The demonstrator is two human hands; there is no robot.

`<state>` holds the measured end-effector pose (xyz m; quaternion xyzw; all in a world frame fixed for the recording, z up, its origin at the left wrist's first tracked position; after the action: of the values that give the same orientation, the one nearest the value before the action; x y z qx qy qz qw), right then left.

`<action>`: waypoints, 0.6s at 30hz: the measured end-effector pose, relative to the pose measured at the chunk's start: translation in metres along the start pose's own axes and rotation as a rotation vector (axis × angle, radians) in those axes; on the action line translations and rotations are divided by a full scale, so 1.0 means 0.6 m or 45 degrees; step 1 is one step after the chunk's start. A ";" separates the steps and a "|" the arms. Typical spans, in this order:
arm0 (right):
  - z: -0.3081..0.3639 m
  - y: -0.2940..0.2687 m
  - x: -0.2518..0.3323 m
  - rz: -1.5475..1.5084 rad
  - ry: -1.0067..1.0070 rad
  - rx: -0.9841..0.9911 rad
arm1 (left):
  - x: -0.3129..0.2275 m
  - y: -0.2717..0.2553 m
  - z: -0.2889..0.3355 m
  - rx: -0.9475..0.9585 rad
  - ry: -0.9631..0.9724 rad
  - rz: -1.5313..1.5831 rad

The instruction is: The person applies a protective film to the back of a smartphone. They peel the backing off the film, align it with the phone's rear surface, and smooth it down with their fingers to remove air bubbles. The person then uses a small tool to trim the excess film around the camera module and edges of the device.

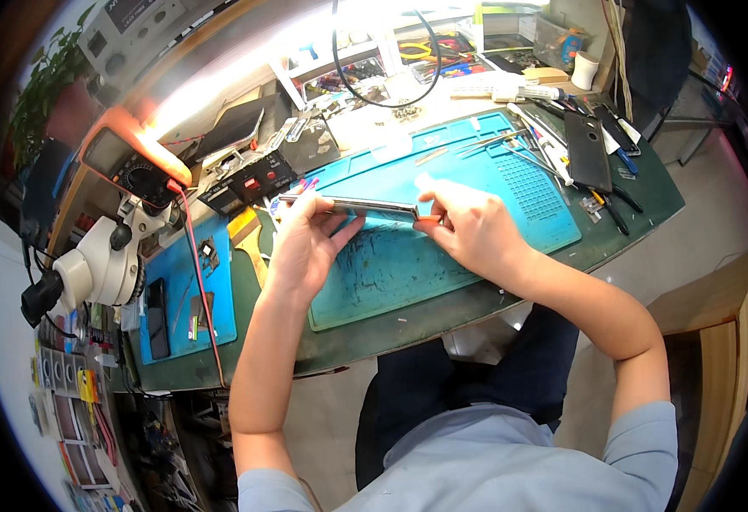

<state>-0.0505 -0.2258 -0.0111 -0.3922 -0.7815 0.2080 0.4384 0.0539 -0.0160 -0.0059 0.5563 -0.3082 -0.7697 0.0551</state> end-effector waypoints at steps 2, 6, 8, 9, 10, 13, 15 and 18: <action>-0.015 -0.004 -0.005 -0.043 0.032 0.032 | -0.005 -0.001 -0.001 0.055 -0.075 0.015; -0.035 -0.010 -0.022 -0.486 0.290 0.223 | -0.019 0.032 0.018 0.088 0.148 -0.172; -0.047 -0.008 -0.032 -0.886 0.534 0.426 | -0.022 0.020 0.008 0.079 0.378 -0.140; -0.051 -0.008 -0.028 -1.167 0.577 0.511 | -0.025 0.020 0.003 0.125 0.404 0.012; -0.053 -0.001 -0.022 -1.284 0.622 0.585 | -0.032 0.020 0.003 0.162 0.433 0.156; -0.058 0.028 0.016 -1.518 0.647 0.753 | -0.032 0.064 0.031 0.306 0.514 0.271; -0.054 0.046 0.042 -1.488 0.600 0.820 | -0.038 0.071 0.038 0.282 0.501 0.421; -0.050 0.058 0.057 -1.350 0.634 0.853 | -0.039 0.031 0.020 0.255 0.578 0.468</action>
<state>-0.0206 -0.1777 -0.0008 0.1654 -0.6370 0.0994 0.7463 0.0475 -0.0157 0.0255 0.6516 -0.4577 -0.5687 0.2060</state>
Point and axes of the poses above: each hand's wrist, its own z-axis away from the middle knuckle, its own y-axis out of the palm, x = y × z, the point moved 3 cm from there along -z, towards the middle knuckle, and after that the axes turned 4 degrees about z, right-handed, at the moved point
